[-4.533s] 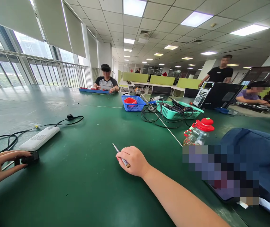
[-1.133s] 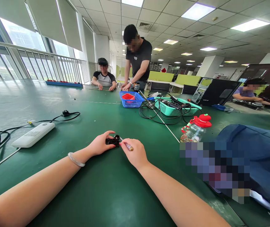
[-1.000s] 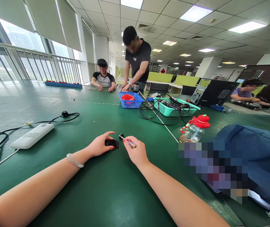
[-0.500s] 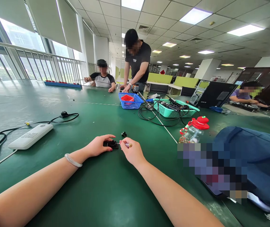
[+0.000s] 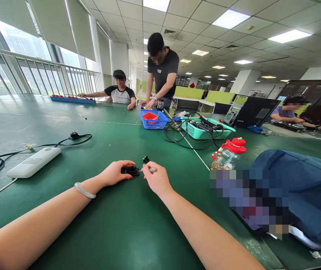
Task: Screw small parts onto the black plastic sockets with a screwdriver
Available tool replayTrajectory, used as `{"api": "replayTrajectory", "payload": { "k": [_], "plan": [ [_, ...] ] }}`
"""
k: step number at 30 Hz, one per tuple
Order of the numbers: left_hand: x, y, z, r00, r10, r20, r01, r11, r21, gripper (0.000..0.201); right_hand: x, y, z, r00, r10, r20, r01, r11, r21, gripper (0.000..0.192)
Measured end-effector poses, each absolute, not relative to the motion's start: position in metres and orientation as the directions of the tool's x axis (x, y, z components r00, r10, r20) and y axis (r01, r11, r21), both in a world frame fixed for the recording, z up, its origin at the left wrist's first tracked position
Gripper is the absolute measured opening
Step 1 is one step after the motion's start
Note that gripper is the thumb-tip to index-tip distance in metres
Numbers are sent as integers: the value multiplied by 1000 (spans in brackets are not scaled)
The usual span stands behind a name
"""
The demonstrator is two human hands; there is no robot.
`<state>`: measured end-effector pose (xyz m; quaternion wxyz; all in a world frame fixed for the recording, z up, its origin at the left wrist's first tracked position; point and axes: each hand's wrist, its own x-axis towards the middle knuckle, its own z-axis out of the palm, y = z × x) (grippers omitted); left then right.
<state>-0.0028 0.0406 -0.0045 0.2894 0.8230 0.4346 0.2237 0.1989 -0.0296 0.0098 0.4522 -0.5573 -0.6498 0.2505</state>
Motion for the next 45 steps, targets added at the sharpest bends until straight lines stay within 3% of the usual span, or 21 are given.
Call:
{"api": "replayTrajectory", "payload": {
  "k": [6,10,14,17,20,26,34,40,45],
  "plan": [
    [-2,37,-3,531,835,143,592,-487,642,48,193,-44,10,-108,811,574,653,493,-574,33],
    [-3,36,-1,550,821,154,593,-514,619,46,190,-46,10,-201,798,568,653,542,-529,28],
    [-3,39,-3,553,819,156,606,-524,598,47,190,-42,11,-156,888,433,610,432,-665,30],
    [-3,40,-4,559,815,152,612,-530,588,48,194,-35,9,-93,952,291,464,300,-833,32],
    [-3,40,-5,560,815,150,621,-533,574,47,200,-29,8,-79,966,247,333,259,-907,35],
    [-2,37,-5,559,813,164,637,-547,543,44,204,-33,14,16,934,356,414,318,-853,38],
    [-1,35,-2,564,801,199,641,-577,506,40,198,-31,8,-46,959,281,439,272,-856,34],
    [-1,33,1,544,782,304,615,-618,490,35,205,-28,7,-73,962,263,371,271,-888,30],
    [-4,31,4,409,834,371,687,-549,475,38,217,-26,8,118,925,362,273,320,-907,36]
  ]
}}
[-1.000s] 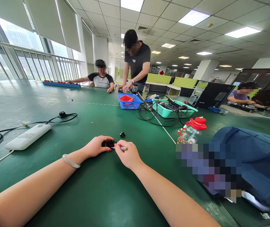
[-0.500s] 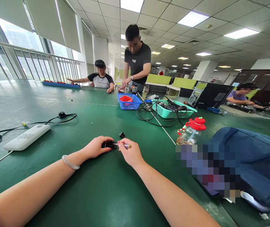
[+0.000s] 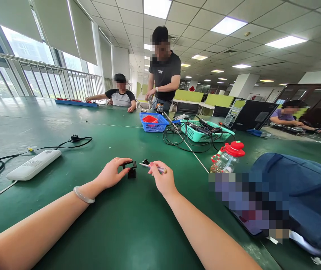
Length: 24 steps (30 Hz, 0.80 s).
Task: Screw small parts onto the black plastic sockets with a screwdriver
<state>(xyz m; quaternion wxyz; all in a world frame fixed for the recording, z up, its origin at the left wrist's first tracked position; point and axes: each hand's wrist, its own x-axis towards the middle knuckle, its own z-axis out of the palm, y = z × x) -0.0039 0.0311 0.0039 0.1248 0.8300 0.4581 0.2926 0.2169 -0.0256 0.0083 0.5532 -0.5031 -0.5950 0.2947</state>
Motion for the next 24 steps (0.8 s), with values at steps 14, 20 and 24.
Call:
{"api": "replayTrajectory", "payload": {
  "k": [14,20,24],
  "plan": [
    [-10,29,4,342,907,246,852,-410,326,36,231,-9,-11,158,950,270,473,167,-865,30],
    [1,27,3,406,872,275,806,-483,341,41,228,-6,-14,80,975,206,453,148,-879,28],
    [8,24,-3,533,805,260,699,-592,401,61,224,-9,-14,-43,981,191,365,194,-910,25]
  ]
}}
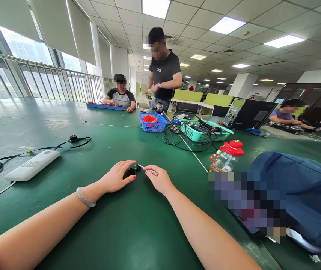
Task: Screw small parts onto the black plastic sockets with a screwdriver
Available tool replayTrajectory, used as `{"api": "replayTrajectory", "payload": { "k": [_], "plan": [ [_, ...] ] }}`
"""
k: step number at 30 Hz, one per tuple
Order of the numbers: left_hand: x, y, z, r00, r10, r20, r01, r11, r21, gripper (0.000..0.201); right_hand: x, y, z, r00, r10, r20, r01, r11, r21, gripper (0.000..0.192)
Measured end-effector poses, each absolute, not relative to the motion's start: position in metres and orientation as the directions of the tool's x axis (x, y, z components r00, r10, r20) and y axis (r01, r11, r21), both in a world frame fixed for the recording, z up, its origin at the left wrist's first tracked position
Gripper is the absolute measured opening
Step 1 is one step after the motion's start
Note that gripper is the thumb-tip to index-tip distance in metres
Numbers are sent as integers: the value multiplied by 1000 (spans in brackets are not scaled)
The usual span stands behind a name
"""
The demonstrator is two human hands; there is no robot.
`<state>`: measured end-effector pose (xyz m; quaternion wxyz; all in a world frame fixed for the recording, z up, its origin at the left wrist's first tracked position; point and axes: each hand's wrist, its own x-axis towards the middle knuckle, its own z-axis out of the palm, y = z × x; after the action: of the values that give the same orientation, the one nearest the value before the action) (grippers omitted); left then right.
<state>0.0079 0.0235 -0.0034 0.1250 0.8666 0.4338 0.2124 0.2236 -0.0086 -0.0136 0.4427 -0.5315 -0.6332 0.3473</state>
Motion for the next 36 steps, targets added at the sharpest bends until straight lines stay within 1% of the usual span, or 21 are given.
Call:
{"api": "replayTrajectory", "payload": {
  "k": [2,4,7,10,12,14,18,22,25,29,31,34,35,36],
  "plan": [
    [10,23,-5,561,789,250,680,-612,403,67,222,-11,-11,-62,976,208,327,217,-920,24],
    [12,23,-5,574,786,230,685,-614,391,64,222,-11,-9,7,971,241,304,227,-925,24],
    [15,23,-4,584,784,211,689,-616,382,49,227,-8,-8,177,942,284,261,234,-937,26],
    [16,22,-2,605,766,219,668,-638,384,32,231,-3,-11,272,920,282,217,227,-949,28],
    [16,20,-1,621,750,228,645,-655,395,25,233,-2,-13,280,923,266,206,212,-955,28],
    [14,16,-1,626,744,235,630,-659,410,23,233,-3,-15,263,930,258,212,205,-956,27],
    [1,5,0,610,765,208,657,-634,407,26,231,-6,-16,213,937,277,238,225,-945,28],
    [-39,-10,1,600,778,188,684,-620,384,29,231,-8,-14,210,938,277,249,222,-943,28],
    [-89,-19,2,512,840,182,757,-541,366,32,230,-10,-12,207,941,268,248,214,-945,29],
    [-169,-28,4,331,933,140,876,-359,321,37,228,-13,-10,187,945,269,267,215,-939,29],
    [-207,-31,4,244,961,127,907,-273,321,36,227,-14,-10,174,946,275,285,219,-933,30],
    [-253,-35,5,167,982,88,928,-187,322,35,226,-14,-10,162,943,289,304,231,-924,30],
    [-266,-36,5,147,985,89,939,-167,301,37,226,-14,-10,161,942,296,308,237,-921,30],
    [-277,-36,5,119,985,124,953,-149,264,39,226,-14,-10,161,940,300,311,241,-919,30]
  ]
}}
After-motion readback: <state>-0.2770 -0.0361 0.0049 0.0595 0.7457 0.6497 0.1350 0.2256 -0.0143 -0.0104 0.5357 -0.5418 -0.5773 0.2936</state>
